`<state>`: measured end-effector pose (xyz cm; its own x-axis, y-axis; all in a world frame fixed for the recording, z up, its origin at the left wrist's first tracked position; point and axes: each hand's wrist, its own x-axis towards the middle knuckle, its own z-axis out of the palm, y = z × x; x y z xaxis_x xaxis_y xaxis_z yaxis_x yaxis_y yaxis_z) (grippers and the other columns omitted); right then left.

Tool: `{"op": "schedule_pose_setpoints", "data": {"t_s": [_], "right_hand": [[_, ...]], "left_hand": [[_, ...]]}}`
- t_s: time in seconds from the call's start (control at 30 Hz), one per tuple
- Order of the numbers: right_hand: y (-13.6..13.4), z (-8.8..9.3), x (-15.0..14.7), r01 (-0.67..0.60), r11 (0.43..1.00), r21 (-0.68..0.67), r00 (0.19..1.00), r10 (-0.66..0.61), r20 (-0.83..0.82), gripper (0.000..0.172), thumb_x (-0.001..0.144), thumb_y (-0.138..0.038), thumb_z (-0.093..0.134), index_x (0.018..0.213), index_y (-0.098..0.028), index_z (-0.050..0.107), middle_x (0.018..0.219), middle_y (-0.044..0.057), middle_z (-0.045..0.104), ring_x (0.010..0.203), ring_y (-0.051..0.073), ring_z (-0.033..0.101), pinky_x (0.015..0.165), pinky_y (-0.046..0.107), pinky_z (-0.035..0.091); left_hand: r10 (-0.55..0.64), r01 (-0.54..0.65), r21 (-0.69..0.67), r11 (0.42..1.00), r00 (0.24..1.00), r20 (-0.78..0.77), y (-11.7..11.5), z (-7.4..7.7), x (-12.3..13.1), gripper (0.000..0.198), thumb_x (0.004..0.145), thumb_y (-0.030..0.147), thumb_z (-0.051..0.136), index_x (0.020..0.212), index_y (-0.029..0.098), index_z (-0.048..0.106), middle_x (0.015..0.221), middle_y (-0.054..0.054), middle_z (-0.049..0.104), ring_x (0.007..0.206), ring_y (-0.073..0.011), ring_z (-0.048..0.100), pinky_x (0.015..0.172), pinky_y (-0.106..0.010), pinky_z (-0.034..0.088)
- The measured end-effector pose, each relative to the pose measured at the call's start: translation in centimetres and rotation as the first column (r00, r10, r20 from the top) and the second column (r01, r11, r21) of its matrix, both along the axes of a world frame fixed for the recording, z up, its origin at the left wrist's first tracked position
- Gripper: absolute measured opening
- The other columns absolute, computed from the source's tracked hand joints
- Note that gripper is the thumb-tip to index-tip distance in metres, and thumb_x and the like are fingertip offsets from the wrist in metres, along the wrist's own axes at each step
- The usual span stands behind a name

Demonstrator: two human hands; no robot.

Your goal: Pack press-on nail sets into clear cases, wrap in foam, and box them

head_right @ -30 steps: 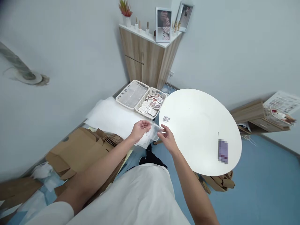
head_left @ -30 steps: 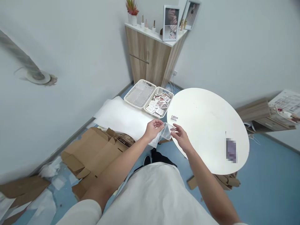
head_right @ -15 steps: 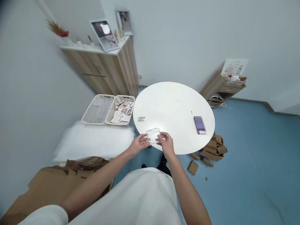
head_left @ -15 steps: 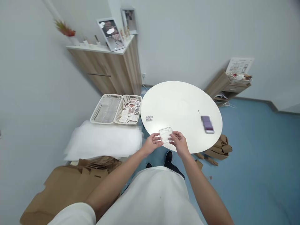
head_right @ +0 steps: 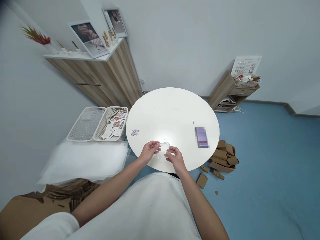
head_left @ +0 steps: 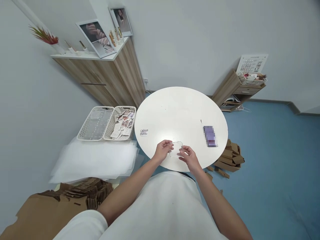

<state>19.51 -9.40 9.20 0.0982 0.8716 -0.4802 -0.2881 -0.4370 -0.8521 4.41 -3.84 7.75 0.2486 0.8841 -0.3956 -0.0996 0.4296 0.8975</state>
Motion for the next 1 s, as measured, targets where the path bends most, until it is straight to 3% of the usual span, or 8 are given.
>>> {"op": "schedule_pose_setpoints", "data": {"t_s": [0.1,0.2,0.27,0.43,0.57,0.77,0.87,1.0], "right_hand": [[1.1,-0.1,2.0,-0.045,0.999,0.004,0.999,0.045,0.027,0.033,0.062,-0.039,0.065,0.087,-0.021,0.053,0.088,0.002,0.057,0.075,0.016,0.061,0.067,0.031,0.048],[2.1,-0.7,3.4,-0.019,0.999,0.032,0.992,0.015,0.126,0.031,0.063,-0.039,0.063,0.085,-0.021,0.052,0.084,0.001,0.055,0.071,0.014,0.058,0.064,0.03,0.048],[2.5,-1.2,4.0,-0.011,0.997,0.076,0.977,-0.006,0.213,0.029,0.065,-0.038,0.061,0.086,-0.021,0.052,0.082,0.001,0.055,0.07,0.014,0.056,0.062,0.03,0.048],[2.4,-1.5,4.3,-0.127,0.967,0.222,0.854,-0.007,0.52,0.021,0.072,-0.035,0.055,0.088,-0.022,0.051,0.082,0.003,0.056,0.077,0.017,0.053,0.07,0.033,0.045],[1.9,-1.6,3.8,-0.304,0.896,0.323,0.709,-0.014,0.705,0.019,0.077,-0.031,0.049,0.094,-0.023,0.052,0.09,0.006,0.056,0.085,0.02,0.052,0.075,0.037,0.043],[1.4,-2.2,2.8,-0.515,0.791,0.329,0.51,-0.025,0.86,0.033,0.077,-0.026,0.049,0.11,-0.026,0.052,0.096,0.007,0.055,0.089,0.023,0.051,0.078,0.041,0.042],[1.1,-2.0,2.8,-0.532,0.775,0.34,0.503,-0.034,0.864,0.033,0.075,-0.027,0.053,0.108,-0.028,0.054,0.099,0.008,0.054,0.093,0.025,0.051,0.08,0.044,0.041],[0.9,-1.5,3.5,-0.326,0.871,0.367,0.611,-0.102,0.785,0.036,0.072,-0.031,0.056,0.107,-0.026,0.053,0.105,0.009,0.052,0.1,0.026,0.049,0.083,0.046,0.04]], "left_hand": [[0.047,-0.042,0.057,0.997,0.996,-0.08,0.6,-0.2,1.8,0.031,0.072,0.038,0.06,0.094,0.017,0.057,0.095,-0.009,0.061,0.084,-0.0171,0.059,0.073,-0.03,0.044],[0.2,-0.163,0.16,0.974,0.948,-0.247,0.4,-0.3,3.4,0.033,0.072,0.038,0.059,0.1,0.02,0.055,0.109,-0.009,0.055,0.096,-0.0186,0.054,0.078,-0.03,0.042],[0.207,-0.149,0.195,0.969,0.925,-0.319,-0.2,-0.2,4.4,0.034,0.072,0.039,0.06,0.1,0.021,0.055,0.107,-0.009,0.055,0.096,-0.0188,0.053,0.077,-0.031,0.043],[0.057,-0.047,0.071,0.996,0.988,-0.145,-1.6,0.5,6.6,0.034,0.07,0.038,0.062,0.098,0.019,0.057,0.099,-0.007,0.058,0.088,-0.0172,0.057,0.077,-0.032,0.046],[0.118,-0.118,-0.063,0.991,0.993,-0.002,-1.6,0.7,7.1,0.036,0.071,0.041,0.061,0.098,0.018,0.055,0.099,-0.006,0.056,0.077,-0.0132,0.059,0.075,-0.032,0.049],[0.142,-0.146,-0.103,0.984,0.989,-0.042,-0.8,0.6,5.6,0.035,0.069,0.041,0.061,0.094,0.018,0.056,0.081,-0.004,0.059,0.07,-0.012,0.057,0.068,-0.027,0.048],[0.109,-0.118,-0.101,0.988,0.99,-0.087,-0.4,0.6,4.5,0.032,0.07,0.04,0.06,0.094,0.019,0.059,0.081,-0.003,0.061,0.071,-0.0125,0.058,0.066,-0.025,0.046],[0.043,-0.049,-0.078,0.996,0.996,-0.078,0.0,0.3,3.3,0.029,0.072,0.038,0.057,0.094,0.019,0.061,0.091,-0.006,0.062,0.071,-0.0121,0.057,0.064,-0.024,0.045]]}}
